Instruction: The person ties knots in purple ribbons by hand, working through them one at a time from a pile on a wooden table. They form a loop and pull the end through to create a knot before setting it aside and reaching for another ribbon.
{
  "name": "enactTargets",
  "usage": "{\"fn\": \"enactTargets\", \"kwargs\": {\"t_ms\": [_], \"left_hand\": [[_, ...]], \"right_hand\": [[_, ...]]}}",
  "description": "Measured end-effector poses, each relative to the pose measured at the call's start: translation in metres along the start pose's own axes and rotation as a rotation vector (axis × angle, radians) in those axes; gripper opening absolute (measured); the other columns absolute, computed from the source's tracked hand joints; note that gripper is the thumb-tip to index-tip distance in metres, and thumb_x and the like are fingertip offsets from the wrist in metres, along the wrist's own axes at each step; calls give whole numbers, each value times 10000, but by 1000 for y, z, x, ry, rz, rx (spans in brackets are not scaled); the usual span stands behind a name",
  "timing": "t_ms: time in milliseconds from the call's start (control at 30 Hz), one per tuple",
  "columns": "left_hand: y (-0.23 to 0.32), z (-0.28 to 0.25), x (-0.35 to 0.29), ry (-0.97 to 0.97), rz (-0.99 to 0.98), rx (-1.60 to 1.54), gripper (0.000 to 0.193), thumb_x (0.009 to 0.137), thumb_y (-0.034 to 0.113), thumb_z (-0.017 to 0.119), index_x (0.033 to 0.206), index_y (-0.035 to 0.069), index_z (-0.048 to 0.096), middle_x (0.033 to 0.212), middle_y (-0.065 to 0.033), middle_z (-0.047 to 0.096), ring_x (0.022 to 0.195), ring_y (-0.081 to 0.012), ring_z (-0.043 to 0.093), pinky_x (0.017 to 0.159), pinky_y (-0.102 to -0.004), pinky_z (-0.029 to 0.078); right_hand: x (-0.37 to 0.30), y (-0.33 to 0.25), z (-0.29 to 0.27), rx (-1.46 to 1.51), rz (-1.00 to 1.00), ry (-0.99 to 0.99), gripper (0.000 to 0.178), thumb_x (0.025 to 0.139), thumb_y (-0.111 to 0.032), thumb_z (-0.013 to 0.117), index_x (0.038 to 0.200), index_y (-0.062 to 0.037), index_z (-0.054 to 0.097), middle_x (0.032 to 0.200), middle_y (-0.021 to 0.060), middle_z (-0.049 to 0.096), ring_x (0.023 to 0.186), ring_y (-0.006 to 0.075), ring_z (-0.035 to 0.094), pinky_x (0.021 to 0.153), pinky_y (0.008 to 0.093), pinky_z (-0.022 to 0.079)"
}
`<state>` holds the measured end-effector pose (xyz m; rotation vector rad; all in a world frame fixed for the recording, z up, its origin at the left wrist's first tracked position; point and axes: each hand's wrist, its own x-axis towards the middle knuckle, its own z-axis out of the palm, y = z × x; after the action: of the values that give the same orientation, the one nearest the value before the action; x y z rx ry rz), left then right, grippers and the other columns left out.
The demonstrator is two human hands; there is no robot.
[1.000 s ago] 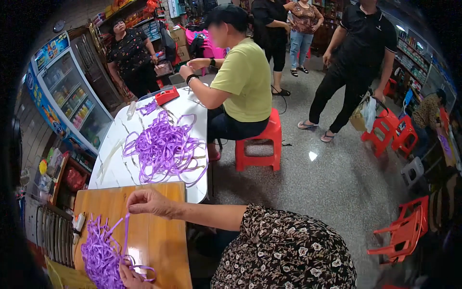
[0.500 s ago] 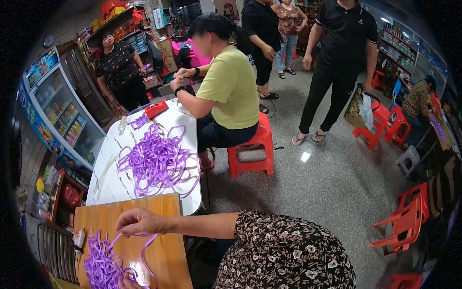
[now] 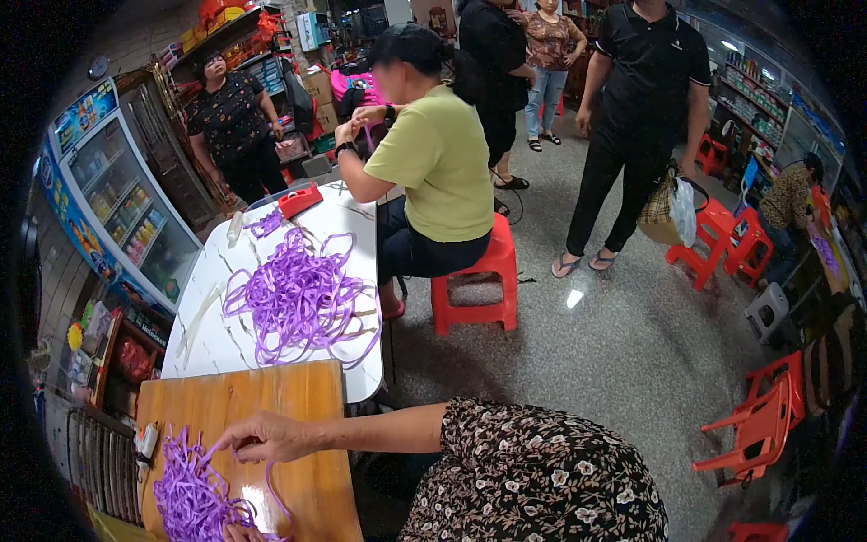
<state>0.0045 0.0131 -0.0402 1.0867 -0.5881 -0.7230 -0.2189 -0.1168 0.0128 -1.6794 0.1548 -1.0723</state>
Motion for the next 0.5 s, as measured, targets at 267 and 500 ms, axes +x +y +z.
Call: {"fn": "enactTargets", "kwargs": {"t_ms": [267, 500], "left_hand": [[19, 28, -14, 74, 18, -19, 215, 844, 75, 508, 661, 106, 400, 522, 43, 259, 420, -56, 237, 397, -208, 184], [13, 41, -18, 104, 24, 121, 95, 865, 103, 557, 831, 16, 539, 524, 39, 328, 445, -51, 298, 423, -201, 220]], "right_hand": [[-2, 14, 4, 331, 192, 66, 132, 843, -30, 557, 969, 7, 544, 852, 25, 570, 804, 71, 552, 712, 220, 452], [-2, 20, 14, 233, 111, 104, 119, 828, -36, 567, 933, 15, 587, 858, 37, 590, 823, 94, 555, 730, 230, 448]]}}
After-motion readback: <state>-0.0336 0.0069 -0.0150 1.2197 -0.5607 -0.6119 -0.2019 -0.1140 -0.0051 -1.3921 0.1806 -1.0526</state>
